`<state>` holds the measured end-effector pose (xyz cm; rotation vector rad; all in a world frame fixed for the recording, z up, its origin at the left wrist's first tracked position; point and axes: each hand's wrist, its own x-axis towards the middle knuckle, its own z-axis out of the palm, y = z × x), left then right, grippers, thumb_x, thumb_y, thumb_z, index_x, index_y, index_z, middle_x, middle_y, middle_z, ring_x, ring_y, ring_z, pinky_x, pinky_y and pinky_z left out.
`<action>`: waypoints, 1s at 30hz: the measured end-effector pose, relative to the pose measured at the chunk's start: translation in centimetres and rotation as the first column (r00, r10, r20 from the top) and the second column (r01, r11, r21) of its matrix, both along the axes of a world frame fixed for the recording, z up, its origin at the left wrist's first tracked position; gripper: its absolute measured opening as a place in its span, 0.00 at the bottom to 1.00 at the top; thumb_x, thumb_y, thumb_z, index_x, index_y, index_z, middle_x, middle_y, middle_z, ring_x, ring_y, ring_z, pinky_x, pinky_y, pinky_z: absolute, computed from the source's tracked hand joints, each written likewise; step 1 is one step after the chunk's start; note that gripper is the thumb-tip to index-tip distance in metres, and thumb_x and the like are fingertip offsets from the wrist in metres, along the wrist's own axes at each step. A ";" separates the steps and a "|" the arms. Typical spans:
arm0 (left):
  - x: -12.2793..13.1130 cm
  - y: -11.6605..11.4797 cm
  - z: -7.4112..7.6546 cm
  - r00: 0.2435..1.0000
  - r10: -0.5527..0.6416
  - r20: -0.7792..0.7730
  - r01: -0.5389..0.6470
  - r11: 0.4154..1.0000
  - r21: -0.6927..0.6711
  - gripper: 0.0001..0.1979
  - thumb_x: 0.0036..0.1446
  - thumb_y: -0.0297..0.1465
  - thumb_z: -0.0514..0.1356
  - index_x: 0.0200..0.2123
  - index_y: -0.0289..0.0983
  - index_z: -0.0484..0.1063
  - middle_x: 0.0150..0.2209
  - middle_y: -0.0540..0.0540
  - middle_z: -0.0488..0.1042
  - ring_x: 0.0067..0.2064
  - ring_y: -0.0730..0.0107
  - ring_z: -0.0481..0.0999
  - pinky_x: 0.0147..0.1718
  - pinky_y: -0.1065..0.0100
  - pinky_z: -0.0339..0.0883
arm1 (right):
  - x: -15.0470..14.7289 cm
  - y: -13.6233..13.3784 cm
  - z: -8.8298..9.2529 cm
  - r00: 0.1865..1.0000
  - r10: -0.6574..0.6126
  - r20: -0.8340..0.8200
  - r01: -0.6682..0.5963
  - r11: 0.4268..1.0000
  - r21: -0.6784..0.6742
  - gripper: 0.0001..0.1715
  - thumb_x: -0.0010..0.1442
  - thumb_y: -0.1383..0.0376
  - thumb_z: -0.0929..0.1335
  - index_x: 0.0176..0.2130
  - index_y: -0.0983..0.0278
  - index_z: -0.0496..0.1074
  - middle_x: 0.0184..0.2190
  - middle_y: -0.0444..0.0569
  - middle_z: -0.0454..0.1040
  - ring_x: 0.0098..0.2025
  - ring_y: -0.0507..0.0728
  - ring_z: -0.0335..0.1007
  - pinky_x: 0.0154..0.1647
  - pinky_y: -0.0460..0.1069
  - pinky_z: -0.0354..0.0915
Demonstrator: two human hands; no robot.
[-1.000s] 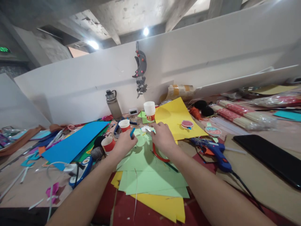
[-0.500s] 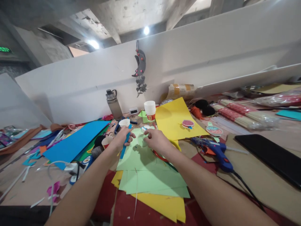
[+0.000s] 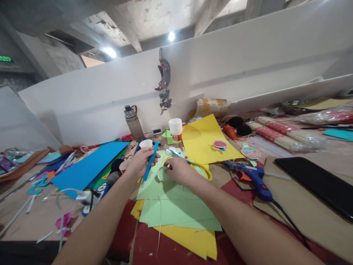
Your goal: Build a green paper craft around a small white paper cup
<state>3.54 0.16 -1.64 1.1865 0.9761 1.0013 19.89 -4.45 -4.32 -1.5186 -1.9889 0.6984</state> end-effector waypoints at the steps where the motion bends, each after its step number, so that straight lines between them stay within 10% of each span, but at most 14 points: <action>1: 0.0 0.0 0.0 1.000 -0.008 0.000 0.008 1.000 -0.003 0.07 0.51 0.30 0.60 0.31 0.33 0.68 0.26 0.45 0.75 0.23 0.75 0.71 0.18 0.75 0.58 | -0.1 0.1 -0.2 1.000 0.002 0.018 -0.003 1.000 0.018 0.13 0.53 0.71 0.66 0.38 0.63 0.77 0.25 0.45 0.77 0.22 0.50 0.68 0.22 0.44 0.57; 10: 0.2 -0.2 -0.3 1.000 -0.026 -0.001 0.026 1.000 -0.008 0.05 0.54 0.29 0.59 0.35 0.34 0.68 0.29 0.46 0.75 0.27 0.73 0.75 0.23 0.75 0.66 | 0.0 -0.3 0.5 0.994 -0.015 0.106 -0.006 0.980 0.197 0.13 0.55 0.69 0.66 0.40 0.64 0.76 0.39 0.53 0.76 0.40 0.57 0.70 0.40 0.48 0.60; 19: 0.4 -0.5 -0.2 0.999 -0.049 0.017 0.049 0.998 -0.027 0.08 0.50 0.30 0.64 0.32 0.32 0.69 0.26 0.47 0.72 0.27 0.73 0.75 0.24 0.74 0.69 | 0.9 -0.3 2.1 0.989 -0.106 -0.106 0.133 0.944 0.302 0.12 0.60 0.64 0.63 0.34 0.63 0.75 0.32 0.48 0.76 0.34 0.55 0.69 0.35 0.47 0.61; 30: 0.5 -0.1 -0.2 1.000 0.024 -0.010 -0.024 0.999 0.044 0.12 0.44 0.33 0.65 0.29 0.34 0.67 0.23 0.49 0.70 0.23 0.76 0.69 0.17 0.76 0.58 | 0.2 0.1 0.5 0.998 -0.049 0.037 0.035 0.951 0.309 0.08 0.59 0.67 0.65 0.35 0.64 0.76 0.34 0.50 0.75 0.37 0.54 0.69 0.39 0.47 0.61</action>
